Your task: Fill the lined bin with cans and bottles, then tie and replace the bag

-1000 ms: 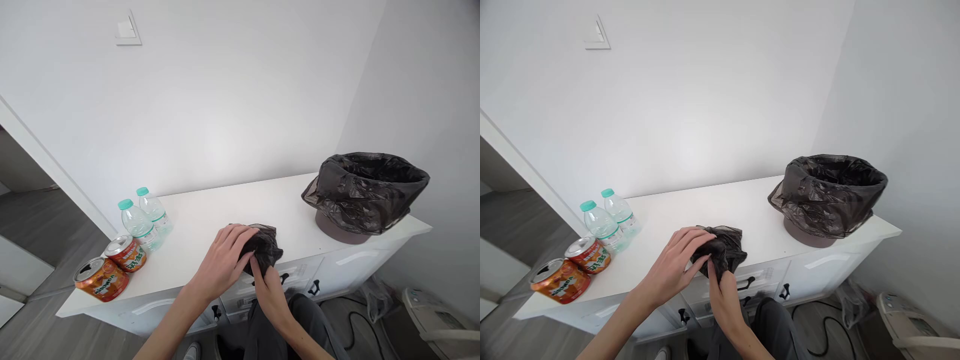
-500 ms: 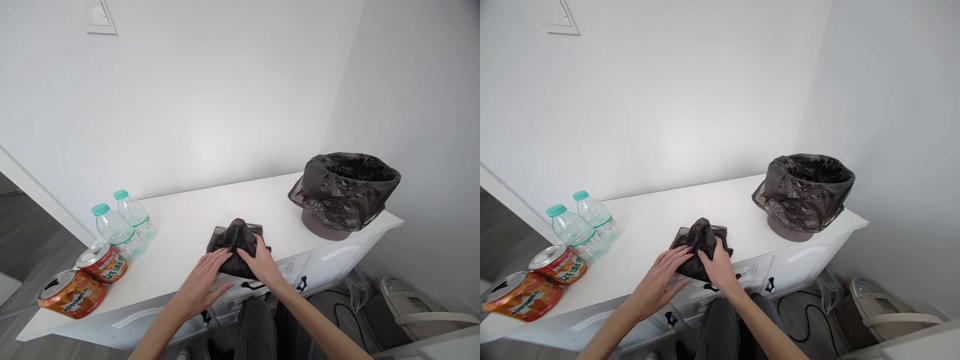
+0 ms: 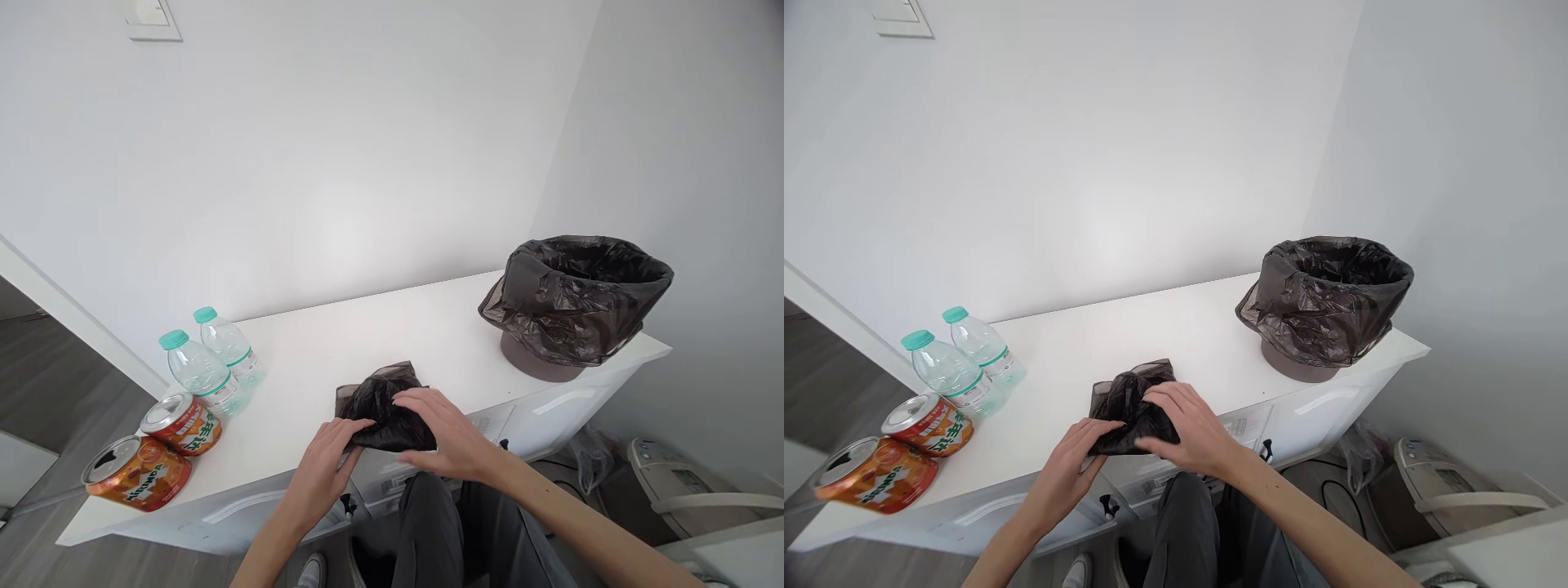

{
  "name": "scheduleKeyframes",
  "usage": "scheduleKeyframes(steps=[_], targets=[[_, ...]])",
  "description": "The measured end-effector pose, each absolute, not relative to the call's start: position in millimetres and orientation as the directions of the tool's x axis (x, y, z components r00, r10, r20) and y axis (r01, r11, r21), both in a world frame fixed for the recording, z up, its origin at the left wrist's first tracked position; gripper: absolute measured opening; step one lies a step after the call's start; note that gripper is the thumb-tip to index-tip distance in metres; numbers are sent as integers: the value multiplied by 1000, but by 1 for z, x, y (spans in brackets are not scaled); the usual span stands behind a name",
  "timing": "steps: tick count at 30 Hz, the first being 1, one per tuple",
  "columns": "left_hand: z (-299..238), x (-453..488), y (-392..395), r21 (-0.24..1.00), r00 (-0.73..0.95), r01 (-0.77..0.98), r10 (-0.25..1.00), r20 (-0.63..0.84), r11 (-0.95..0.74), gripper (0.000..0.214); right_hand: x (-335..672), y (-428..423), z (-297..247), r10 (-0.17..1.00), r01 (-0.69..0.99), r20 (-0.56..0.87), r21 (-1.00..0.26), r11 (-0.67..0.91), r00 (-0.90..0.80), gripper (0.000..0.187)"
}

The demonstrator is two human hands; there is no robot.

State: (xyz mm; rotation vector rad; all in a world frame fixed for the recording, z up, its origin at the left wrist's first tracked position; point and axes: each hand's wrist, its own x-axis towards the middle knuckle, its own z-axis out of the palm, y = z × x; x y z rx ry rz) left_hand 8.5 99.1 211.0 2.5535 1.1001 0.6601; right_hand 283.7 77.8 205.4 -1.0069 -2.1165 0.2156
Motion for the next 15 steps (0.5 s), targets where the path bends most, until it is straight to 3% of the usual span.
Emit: scheduleKeyframes(steps=[2, 3, 8, 12, 15], targets=[[223, 12, 97, 499, 569, 606, 776, 272, -619, 32, 285, 68, 201, 710, 573, 530, -431, 697, -464, 72], [231, 15, 97, 539, 554, 601, 794, 250, -589, 31, 285, 65, 198, 711, 576, 517, -427, 697, -477, 71], [261, 36, 108, 657, 488, 591, 856, 171, -468, 31, 281, 66, 179, 799, 583, 486, -554, 594, -354, 26], [251, 39, 125, 609, 389, 692, 911, 139, -388, 38, 273, 79, 174, 917, 651, 380, -667, 362, -121, 24], [228, 32, 133, 477, 353, 787, 920, 173, -392, 42, 264, 94, 178, 957, 712, 287, -667, 221, -28, 33]])
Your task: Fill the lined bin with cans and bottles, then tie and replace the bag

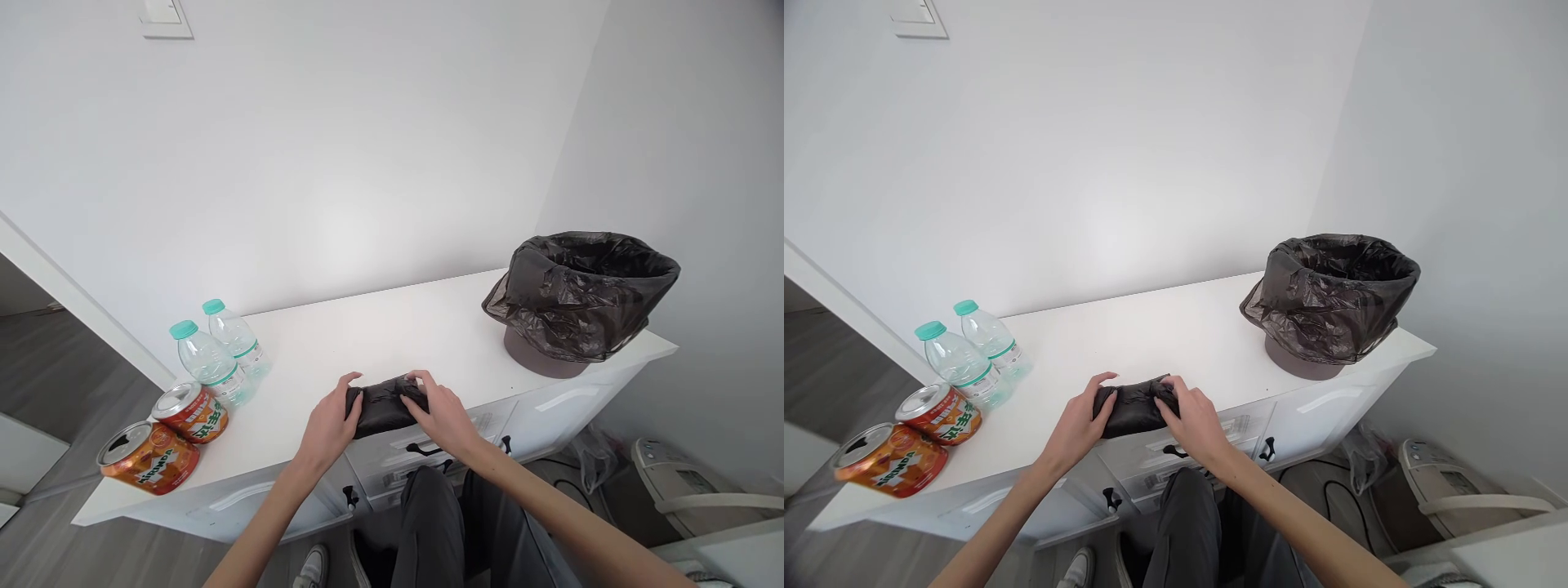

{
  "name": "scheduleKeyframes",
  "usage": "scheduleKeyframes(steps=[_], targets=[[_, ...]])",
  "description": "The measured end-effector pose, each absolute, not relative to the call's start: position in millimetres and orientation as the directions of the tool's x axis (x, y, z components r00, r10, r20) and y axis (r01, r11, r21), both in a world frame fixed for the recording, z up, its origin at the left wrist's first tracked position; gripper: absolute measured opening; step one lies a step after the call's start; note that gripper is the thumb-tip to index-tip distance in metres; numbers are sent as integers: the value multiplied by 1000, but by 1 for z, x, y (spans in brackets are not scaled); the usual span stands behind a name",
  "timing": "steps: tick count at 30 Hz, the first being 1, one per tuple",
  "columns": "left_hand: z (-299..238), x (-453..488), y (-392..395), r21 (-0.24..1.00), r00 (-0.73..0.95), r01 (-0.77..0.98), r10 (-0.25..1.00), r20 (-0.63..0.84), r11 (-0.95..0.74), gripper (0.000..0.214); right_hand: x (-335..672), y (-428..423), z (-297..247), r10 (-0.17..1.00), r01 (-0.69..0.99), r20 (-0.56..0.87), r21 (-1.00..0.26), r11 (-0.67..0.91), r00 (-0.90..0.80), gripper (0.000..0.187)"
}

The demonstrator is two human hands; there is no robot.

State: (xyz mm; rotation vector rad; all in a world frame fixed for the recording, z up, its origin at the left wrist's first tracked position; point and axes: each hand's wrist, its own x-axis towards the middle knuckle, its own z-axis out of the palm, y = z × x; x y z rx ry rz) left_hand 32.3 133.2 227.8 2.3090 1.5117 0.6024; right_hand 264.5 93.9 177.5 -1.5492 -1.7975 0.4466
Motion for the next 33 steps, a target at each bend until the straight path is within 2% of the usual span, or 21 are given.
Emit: scheduleKeyframes(steps=[3, 6, 8, 10, 12, 15, 18, 23, 26, 28, 30, 33], targets=[[213, 23, 134, 316, 387, 802, 844, 372, -507, 39, 256, 105, 185, 962, 750, 263, -623, 223, -67, 47], [216, 17, 128, 203, 450, 773, 746, 492, -601, 36, 251, 108, 193, 941, 742, 323, -604, 290, -104, 47], [222, 17, 122, 136, 526, 735, 685, 504, -664, 38, 249, 106, 196, 903, 750, 417, -564, 346, -104, 48], [224, 18, 117, 39, 627, 682, 611, 483, -730, 44, 249, 104, 198, 832, 778, 539, -464, 425, -133, 48], [220, 18, 114, -60, 715, 628, 545, 438, -776, 55, 248, 103, 199, 739, 779, 625, -323, 538, -252, 46], [204, 12, 113, -120, 769, 600, 528, 360, -791, 68, 245, 106, 194, 636, 697, 608, -180, 694, -475, 46], [191, 1, 113, -112, 748, 644, 592, 300, -757, 73, 244, 115, 184, 661, 683, 525, -190, 705, -537, 48], [192, -21, 118, -46, 711, 686, 657, 251, -726, 66, 243, 129, 173, 753, 737, 441, -254, 626, -488, 50], [194, -35, 133, 88, 653, 727, 725, 216, -681, 58, 231, 118, 173, 803, 792, 469, -295, 535, -368, 48], [192, -44, 145, 206, 552, 780, 805, 217, -591, 55, 217, 101, 172, 815, 799, 492, -332, 501, -307, 51], [188, -49, 156, 302, 407, 832, 882, 237, -465, 55, 203, 83, 171, 812, 786, 493, -346, 512, -313, 55], [182, -52, 162, 354, 285, 858, 918, 275, -373, 55, 190, 69, 169, 815, 795, 476, -326, 512, -330, 56]])
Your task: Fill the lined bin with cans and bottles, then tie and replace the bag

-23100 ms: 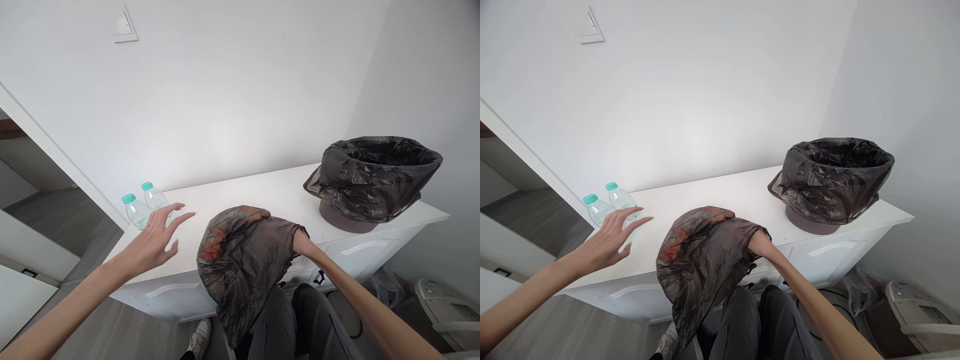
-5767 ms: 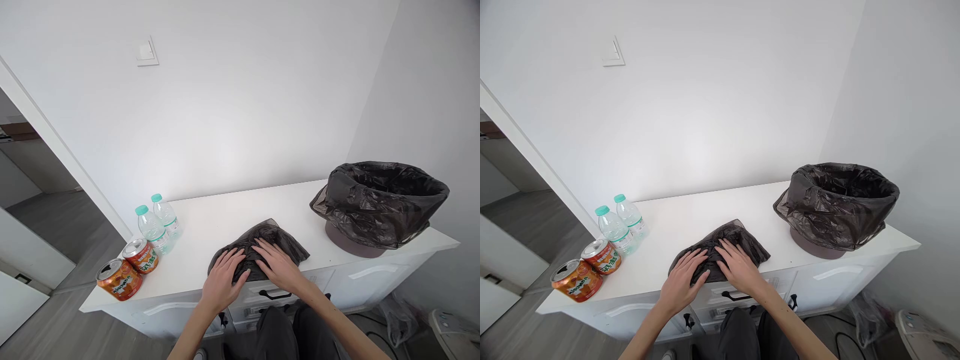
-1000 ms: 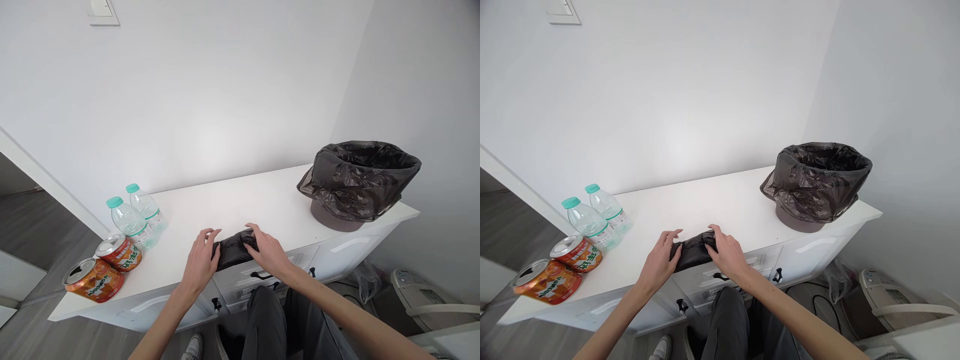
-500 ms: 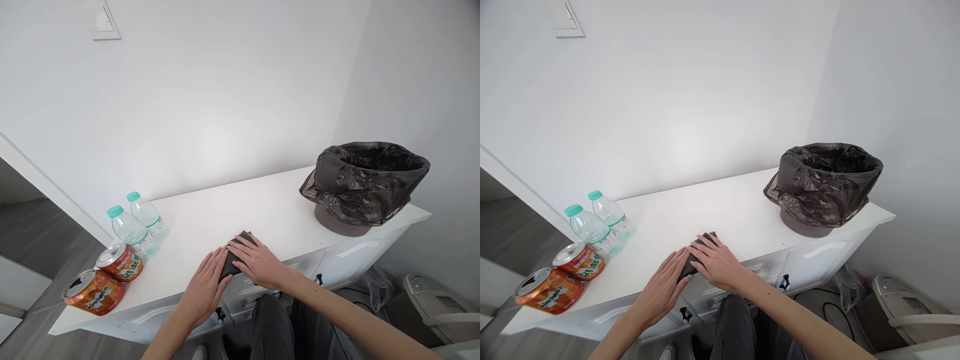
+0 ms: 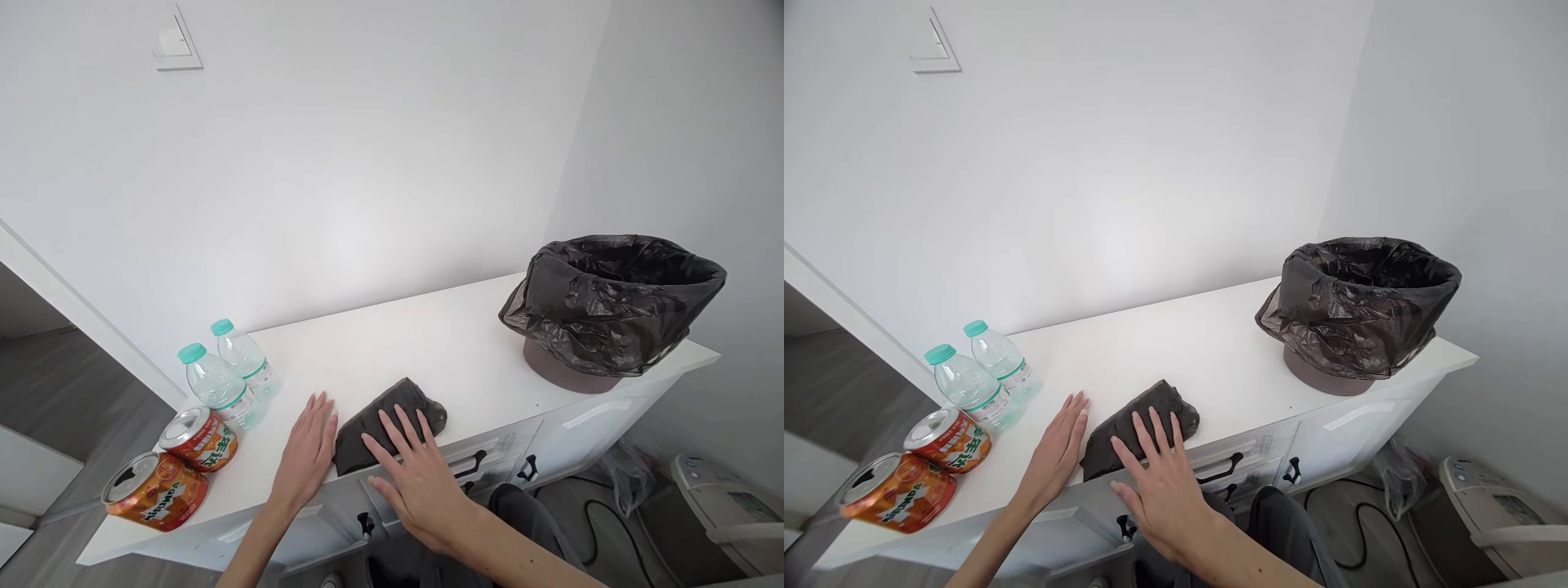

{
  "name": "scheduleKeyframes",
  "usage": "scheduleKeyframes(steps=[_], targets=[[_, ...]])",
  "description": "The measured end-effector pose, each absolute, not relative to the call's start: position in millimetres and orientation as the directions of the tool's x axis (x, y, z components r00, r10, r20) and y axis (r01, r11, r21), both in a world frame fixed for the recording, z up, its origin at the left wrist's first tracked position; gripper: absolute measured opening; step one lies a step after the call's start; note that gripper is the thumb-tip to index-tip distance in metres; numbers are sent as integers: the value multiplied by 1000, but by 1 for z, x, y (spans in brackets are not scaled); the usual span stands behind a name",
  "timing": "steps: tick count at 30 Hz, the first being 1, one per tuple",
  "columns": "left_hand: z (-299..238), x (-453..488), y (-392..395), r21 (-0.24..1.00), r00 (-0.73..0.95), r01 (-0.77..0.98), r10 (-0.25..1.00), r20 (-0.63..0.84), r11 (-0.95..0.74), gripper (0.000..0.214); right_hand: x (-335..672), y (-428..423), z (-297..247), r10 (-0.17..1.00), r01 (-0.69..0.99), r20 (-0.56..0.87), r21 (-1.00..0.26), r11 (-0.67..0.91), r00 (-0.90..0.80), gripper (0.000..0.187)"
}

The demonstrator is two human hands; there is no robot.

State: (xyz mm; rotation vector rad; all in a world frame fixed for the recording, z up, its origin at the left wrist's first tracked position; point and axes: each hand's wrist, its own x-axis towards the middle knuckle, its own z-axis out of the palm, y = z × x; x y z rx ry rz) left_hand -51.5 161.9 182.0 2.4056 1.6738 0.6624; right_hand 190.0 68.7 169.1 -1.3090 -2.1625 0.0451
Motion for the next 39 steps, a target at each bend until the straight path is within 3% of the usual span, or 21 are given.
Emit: scheduleKeyframes(steps=[7, 12, 18, 22, 26, 31, 39], targets=[[183, -49, 156, 393, 227, 854, 924, 306, -340, 49, 229, 115, 175, 880, 867, 432, -344, 360, -194, 51], [181, -47, 158, 351, 217, 873, 913, 344, -339, 49, 303, 180, 173, 918, 896, 384, -371, 246, -94, 52], [180, -44, 163, 302, 200, 891, 891, 408, -339, 42, 389, 258, 157, 930, 925, 310, -374, -70, 196, 56], [182, -44, 163, 268, 212, 896, 872, 440, -353, 38, 419, 298, 150, 898, 887, 293, -424, -185, 327, 59], [185, -42, 160, 260, 220, 894, 864, 453, -364, 36, 431, 320, 145, 874, 881, 323, -426, -207, 362, 55], [188, -39, 154, 282, 207, 899, 891, 404, -337, 39, 434, 312, 131, 847, 944, 464, -306, -120, 258, 58], [190, -36, 151, 230, 272, 898, 885, 377, -375, 48, 405, 229, 136, 901, 960, 422, -281, 20, 105, 68]])
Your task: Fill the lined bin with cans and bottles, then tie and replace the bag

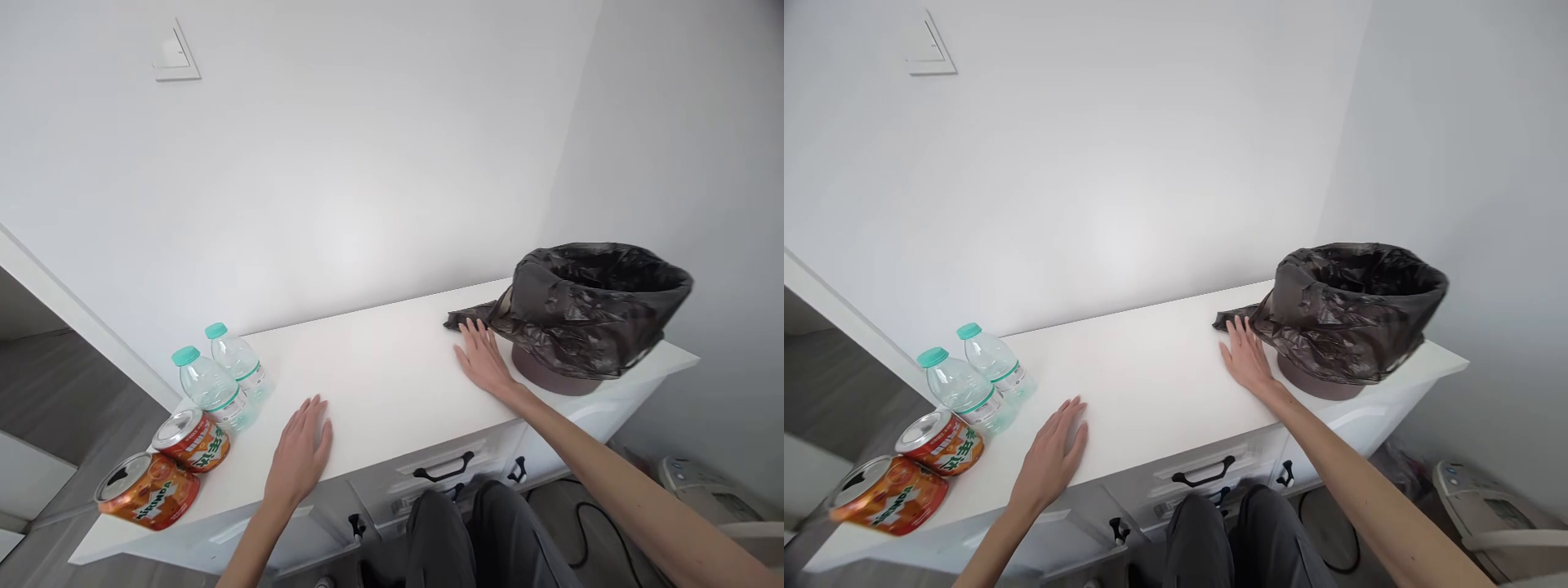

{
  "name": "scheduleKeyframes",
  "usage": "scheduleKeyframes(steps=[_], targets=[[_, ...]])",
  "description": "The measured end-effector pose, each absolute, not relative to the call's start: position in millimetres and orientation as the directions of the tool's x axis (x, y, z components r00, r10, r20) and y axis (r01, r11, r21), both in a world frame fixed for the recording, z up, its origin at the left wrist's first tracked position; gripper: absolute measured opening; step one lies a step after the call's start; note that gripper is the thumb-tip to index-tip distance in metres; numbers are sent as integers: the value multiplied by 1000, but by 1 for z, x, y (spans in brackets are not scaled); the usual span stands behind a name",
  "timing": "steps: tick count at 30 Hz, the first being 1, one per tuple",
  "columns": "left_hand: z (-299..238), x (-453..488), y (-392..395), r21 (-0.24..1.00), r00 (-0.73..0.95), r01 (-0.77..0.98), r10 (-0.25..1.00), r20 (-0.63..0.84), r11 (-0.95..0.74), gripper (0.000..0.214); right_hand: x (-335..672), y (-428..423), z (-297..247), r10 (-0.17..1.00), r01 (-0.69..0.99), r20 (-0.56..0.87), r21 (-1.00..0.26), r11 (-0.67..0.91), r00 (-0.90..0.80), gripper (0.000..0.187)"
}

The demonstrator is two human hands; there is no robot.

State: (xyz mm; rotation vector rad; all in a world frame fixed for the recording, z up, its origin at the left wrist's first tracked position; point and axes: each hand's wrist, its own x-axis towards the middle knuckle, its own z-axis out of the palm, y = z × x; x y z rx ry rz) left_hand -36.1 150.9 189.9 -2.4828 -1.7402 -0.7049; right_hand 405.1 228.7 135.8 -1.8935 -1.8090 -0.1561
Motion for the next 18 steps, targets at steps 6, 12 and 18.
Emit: scheduleKeyframes(steps=[6, 12, 18], targets=[[190, -37, 152, 201, 276, 908, 886, 371, -367, 50, 386, 135, 180, 880, 930, 468, -282, 234, -79, 61], [190, -38, 153, 189, 277, 913, 890, 364, -361, 53, 419, 64, 284, 623, 925, 756, -60, 374, -203, 46], [191, -40, 152, 190, 269, 912, 882, 387, -362, 52, 484, 64, 337, 567, 997, 823, -63, 42, 29, 45]])
